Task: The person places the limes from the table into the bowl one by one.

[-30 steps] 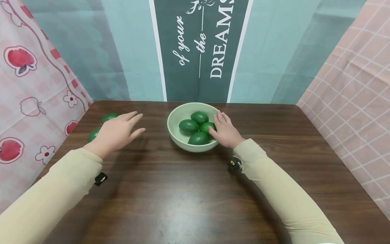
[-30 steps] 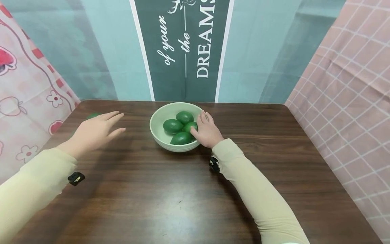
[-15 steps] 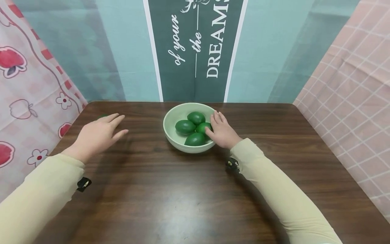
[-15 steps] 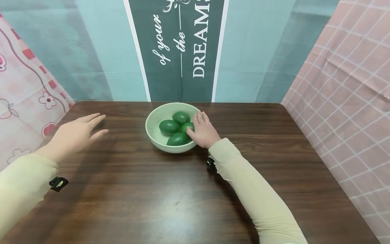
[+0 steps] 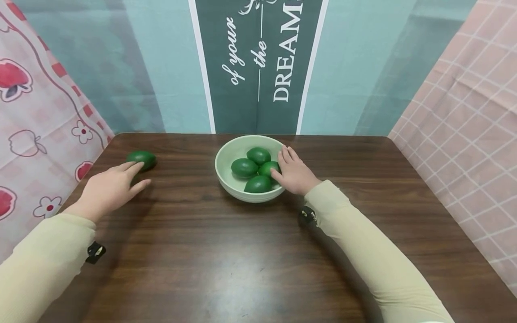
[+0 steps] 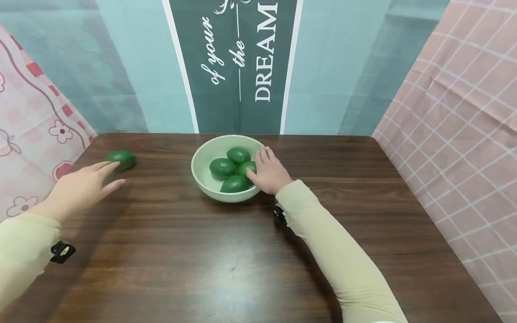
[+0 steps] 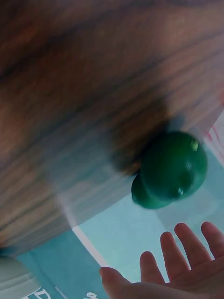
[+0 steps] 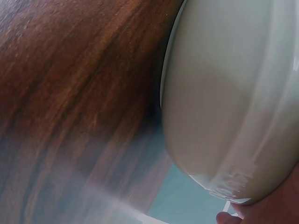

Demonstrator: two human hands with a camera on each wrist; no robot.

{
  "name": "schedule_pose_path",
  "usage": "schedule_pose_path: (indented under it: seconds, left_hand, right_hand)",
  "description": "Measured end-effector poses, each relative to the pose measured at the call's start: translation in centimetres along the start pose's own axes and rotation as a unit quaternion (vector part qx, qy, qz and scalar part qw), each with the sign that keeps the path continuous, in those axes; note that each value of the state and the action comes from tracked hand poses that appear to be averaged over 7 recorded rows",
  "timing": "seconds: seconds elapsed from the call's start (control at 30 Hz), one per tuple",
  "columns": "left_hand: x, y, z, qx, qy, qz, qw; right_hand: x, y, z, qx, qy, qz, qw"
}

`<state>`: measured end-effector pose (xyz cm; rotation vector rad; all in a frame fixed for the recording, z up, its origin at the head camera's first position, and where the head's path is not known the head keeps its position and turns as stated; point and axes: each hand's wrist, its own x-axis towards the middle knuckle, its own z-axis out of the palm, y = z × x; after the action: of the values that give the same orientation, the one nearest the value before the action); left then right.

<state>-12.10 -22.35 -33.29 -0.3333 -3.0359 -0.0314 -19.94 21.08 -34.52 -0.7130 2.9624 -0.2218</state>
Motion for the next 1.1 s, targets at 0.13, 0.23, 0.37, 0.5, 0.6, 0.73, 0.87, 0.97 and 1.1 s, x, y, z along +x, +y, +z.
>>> schedule_pose_path:
  seconds: [0.13,0.23,0.37,0.5,0.6,0.73,0.87,0.97,1.1]
  left_hand:
    - [-0.2,-0.9,0.6,-0.003,-0.009,-0.014,0.9999]
    - [-0.4,-1.5,0.9,-0.004,-0.014,-0.021,0.9997]
    - [-0.4,-2.0,1.1,-0.007,-0.021,-0.026,0.9994]
    - [-0.4,-2.3,1.3,-0.010,-0.023,-0.031,0.9992]
    - [-0.5,-2.5,1.4,-0.011,-0.027,-0.033,0.9990]
    - [-0.6,-2.7,1.3,-0.010,-0.025,-0.030,0.9992]
    - [-0.6,-2.6,1.2,-0.008,-0.025,-0.028,0.9993]
    - [-0.6,-2.8,1.1,-0.005,-0.028,-0.027,0.9992]
    - [-0.5,-3.3,1.4,0.003,-0.024,-0.024,0.9994]
  right_hand:
    - [0.0,0.1,0.0,-0.004,0.003,0.001,1.000]
    - [-0.1,0.0,-0.2,-0.011,0.002,0.003,1.000]
    - [-0.3,-0.2,-0.5,-0.029,-0.002,0.011,1.000]
    - [-0.3,-0.5,-0.7,-0.040,-0.008,0.009,0.999]
    - [-0.4,-0.5,-0.7,-0.045,-0.011,0.004,0.999]
    - [-0.3,-0.6,-0.6,-0.053,-0.014,0.001,0.998]
    - [-0.2,-0.5,-0.5,-0.053,-0.014,0.001,0.999]
    - [-0.2,-0.4,-0.6,-0.053,-0.014,-0.002,0.999]
    - [-0.1,-0.4,-0.6,-0.053,-0.018,-0.004,0.998]
